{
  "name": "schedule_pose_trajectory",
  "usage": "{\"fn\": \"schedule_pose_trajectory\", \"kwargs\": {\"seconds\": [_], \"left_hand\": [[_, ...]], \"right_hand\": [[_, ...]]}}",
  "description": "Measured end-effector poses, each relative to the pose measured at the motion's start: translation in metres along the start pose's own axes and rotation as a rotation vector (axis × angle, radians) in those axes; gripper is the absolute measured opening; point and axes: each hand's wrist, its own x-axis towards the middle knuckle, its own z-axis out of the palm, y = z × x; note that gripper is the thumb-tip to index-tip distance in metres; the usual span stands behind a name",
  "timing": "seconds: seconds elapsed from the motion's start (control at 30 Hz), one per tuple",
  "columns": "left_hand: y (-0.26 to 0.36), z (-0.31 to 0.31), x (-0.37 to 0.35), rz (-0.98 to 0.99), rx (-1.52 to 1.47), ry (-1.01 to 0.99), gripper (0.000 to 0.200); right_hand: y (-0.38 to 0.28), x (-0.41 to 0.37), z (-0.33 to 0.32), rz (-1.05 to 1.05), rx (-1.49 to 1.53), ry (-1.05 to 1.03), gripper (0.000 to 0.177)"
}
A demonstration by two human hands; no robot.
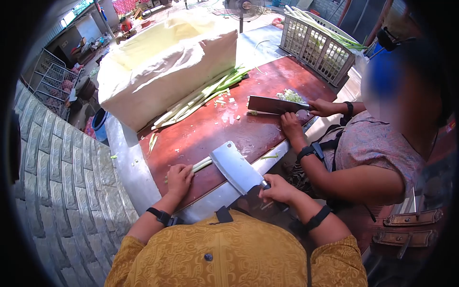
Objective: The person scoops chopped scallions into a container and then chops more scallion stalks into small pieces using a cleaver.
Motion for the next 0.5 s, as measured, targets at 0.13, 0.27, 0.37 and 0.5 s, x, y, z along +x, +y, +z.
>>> {"fn": "schedule_pose_trajectory", "kwargs": {"seconds": [0.13, 0.27, 0.37, 0.5], "left_hand": [[0.01, -0.014, 0.009, 0.022, 0.008, -0.016, 0.031], [-0.015, -0.008, 0.038, 0.06, -0.015, 0.013, 0.034], [-0.022, -0.022, 0.088, -0.011, 0.052, 0.004, 0.034], [-0.029, -0.019, 0.16, -0.085, 0.099, -0.039, 0.034]], "right_hand": [[0.005, 0.017, -0.001, -0.112, -0.048, -0.004, 0.024], [0.005, 0.02, 0.002, -0.118, -0.005, -0.036, 0.023], [0.006, 0.018, 0.004, -0.06, 0.065, -0.055, 0.023], [0.011, 0.013, 0.004, -0.039, 0.057, -0.043, 0.025]]}}
